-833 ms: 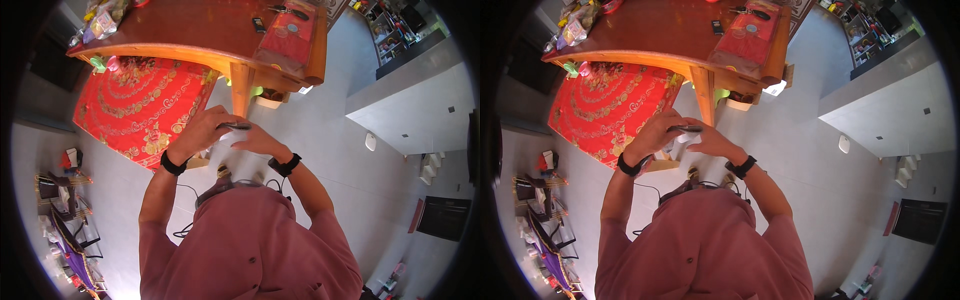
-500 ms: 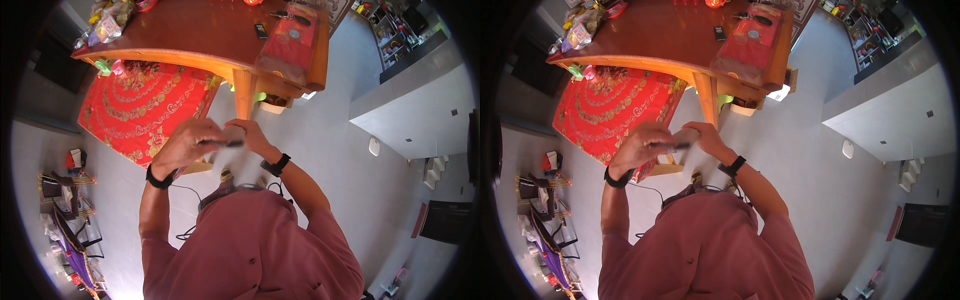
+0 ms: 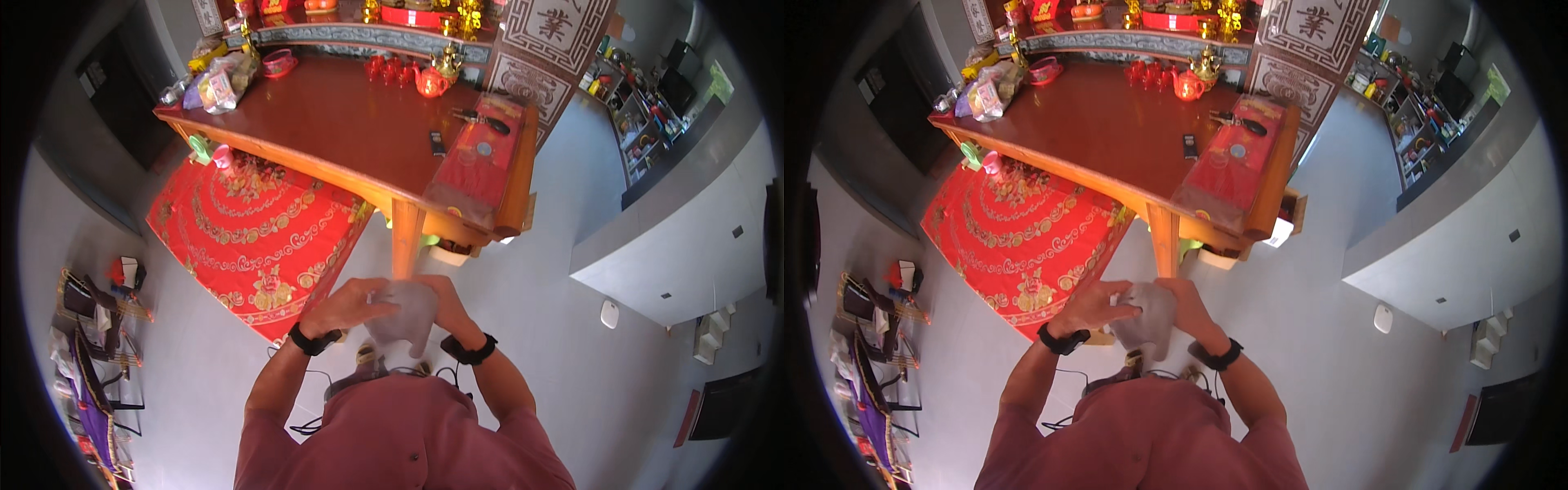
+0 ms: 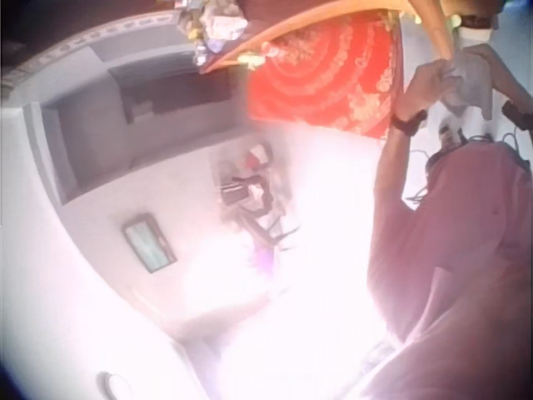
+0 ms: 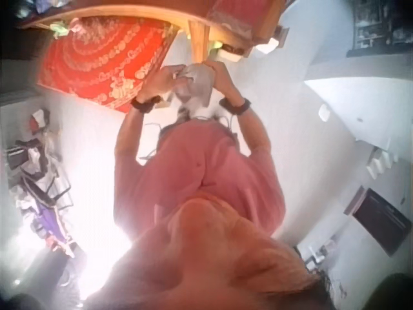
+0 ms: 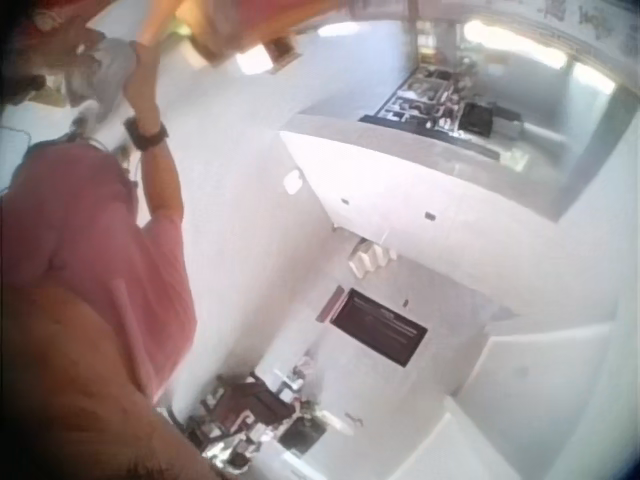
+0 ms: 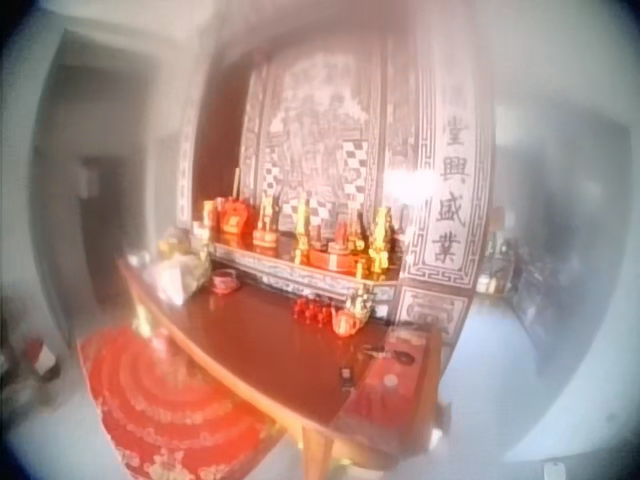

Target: The person wipes down the surface of a wooden table and its edges with a cloth, then picks up and wipes a black plastic component by hand.

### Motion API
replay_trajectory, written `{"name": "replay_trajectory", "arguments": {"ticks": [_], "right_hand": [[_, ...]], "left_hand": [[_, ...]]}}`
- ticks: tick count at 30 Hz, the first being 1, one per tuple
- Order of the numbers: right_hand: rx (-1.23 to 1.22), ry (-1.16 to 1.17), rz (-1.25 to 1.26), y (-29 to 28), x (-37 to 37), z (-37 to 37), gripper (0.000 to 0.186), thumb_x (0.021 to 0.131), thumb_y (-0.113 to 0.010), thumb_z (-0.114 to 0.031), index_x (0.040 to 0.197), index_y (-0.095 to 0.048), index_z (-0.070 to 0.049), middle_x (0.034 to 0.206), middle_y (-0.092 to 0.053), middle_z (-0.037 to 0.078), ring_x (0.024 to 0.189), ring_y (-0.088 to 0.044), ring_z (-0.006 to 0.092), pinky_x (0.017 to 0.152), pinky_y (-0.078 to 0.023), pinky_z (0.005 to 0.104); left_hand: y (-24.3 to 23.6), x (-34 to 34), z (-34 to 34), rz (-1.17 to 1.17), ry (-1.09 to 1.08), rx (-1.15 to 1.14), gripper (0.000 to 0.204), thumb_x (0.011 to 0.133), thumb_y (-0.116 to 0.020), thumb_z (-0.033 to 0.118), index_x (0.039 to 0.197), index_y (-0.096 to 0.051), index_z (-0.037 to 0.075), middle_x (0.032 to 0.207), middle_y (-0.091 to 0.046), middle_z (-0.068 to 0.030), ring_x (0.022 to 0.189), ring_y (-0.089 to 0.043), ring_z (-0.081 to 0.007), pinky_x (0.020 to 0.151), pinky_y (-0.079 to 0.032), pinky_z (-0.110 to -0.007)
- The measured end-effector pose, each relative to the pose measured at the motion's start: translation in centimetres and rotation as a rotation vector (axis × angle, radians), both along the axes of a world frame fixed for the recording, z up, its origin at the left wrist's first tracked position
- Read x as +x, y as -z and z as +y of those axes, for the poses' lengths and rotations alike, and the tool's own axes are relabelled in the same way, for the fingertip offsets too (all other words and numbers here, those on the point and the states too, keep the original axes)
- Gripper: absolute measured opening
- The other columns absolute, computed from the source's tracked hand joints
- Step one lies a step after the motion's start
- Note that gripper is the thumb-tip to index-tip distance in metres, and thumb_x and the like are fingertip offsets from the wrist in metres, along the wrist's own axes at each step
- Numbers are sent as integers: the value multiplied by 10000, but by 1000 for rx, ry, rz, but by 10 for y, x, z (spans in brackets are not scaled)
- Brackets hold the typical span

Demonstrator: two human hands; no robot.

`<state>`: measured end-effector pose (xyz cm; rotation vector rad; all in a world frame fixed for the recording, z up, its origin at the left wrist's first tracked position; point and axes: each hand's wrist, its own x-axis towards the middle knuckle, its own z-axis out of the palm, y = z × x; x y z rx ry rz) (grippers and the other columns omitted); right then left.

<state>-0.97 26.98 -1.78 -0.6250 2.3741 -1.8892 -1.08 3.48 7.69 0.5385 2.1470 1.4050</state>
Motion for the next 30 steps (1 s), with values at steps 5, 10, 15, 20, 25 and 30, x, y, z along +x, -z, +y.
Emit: {"name": "replay_trajectory", "arguments": {"ticks": [5,10,15,20,25,30], "right_hand": [[-41,88,-344,-19,22,34,111,883,-690,-73,959,-701,7,759,-680,36,684,-600,89,616,-486,272],[-29,271,-326,-20,49,85,104,942,-703,-104,909,-710,-5,723,-673,13,640,-606,69,574,-478,236],[8,442,-227,-35,64,122,81,929,-712,-93,909,-719,-15,693,-675,17,606,-611,68,541,-457,229],[32,563,-172,-39,46,136,70,917,-716,-82,897,-721,-16,691,-681,19,605,-619,68,535,-450,226],[86,700,-236,-44,2,142,74,913,-704,-61,883,-706,6,695,-669,31,594,-601,77,538,-458,229],[283,779,-223,-46,-35,162,157,852,-733,-35,734,-644,19,610,-605,36,547,-541,87,520,-423,233]], "left_hand": [[14,-6,0,85,-115,-45,363,879,-788,224,1148,-649,23,871,-669,-65,804,-624,-126,689,-511,-317],[-12,-59,-28,463,-633,10,372,867,-732,188,1136,-571,-14,877,-689,-150,784,-682,-248,722,-551,-403],[-60,-188,-90,1078,-952,-380,340,921,-659,211,1166,-524,17,995,-669,-276,921,-655,-485,767,-529,-535],[-44,-345,-116,1146,-929,-501,348,984,-582,259,1254,-522,48,1165,-646,-240,1039,-616,-494,843,-517,-562],[27,-408,-28,640,220,-481,559,1003,-556,374,1477,-444,101,1507,-495,-188,1365,-491,-391,1025,-463,-520],[50,-425,33,901,231,-468,550,1041,-516,382,1545,-391,197,1627,-345,-94,1414,-395,-387,1069,-367,-660]]}}
